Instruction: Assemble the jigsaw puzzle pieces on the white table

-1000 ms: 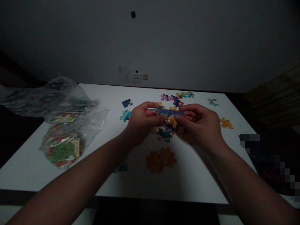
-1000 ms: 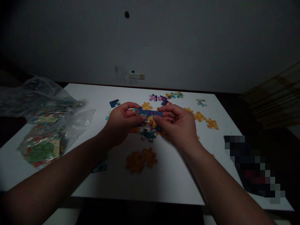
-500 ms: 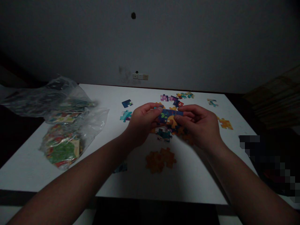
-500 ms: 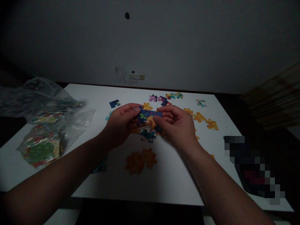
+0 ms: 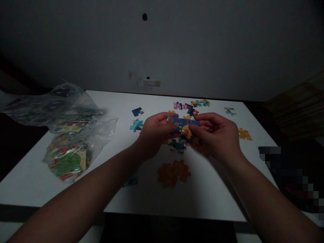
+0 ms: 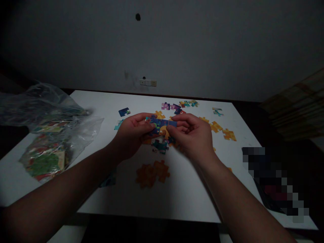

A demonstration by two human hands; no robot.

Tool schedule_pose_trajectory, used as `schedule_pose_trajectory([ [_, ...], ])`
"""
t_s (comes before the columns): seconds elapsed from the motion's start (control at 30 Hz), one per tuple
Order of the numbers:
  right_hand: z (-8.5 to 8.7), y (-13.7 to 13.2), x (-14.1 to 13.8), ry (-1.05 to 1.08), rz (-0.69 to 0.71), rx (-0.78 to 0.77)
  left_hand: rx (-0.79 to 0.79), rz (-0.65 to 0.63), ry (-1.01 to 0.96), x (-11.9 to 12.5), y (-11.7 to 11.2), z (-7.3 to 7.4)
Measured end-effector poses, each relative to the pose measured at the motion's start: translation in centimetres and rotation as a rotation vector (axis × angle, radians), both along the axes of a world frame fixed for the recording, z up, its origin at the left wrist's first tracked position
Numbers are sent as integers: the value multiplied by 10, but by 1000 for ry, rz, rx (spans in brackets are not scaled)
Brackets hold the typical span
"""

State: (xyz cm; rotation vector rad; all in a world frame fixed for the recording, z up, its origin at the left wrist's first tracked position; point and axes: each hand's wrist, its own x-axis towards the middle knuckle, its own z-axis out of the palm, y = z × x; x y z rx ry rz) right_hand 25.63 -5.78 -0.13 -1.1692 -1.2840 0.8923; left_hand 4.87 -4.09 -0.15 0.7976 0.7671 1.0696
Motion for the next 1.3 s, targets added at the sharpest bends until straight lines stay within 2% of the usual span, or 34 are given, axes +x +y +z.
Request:
schedule_pose_trajectory([
  [0.2,-2,1,2,-8,14,2,-18,1,-22,0,1,0],
  [0.43,-2,1,0,58,42,-54,-17,63,-50,4,0,5],
  [0.73,-4,5,3,25,-14,-90,-76,42,-49,0,3,-5],
  [1.07,4,3,0,213,22,-177,-218,-1,-112,0,5,11],
  [1.3,3,3,2,224,63,-151,-229,1,-120,-2,6,10],
])
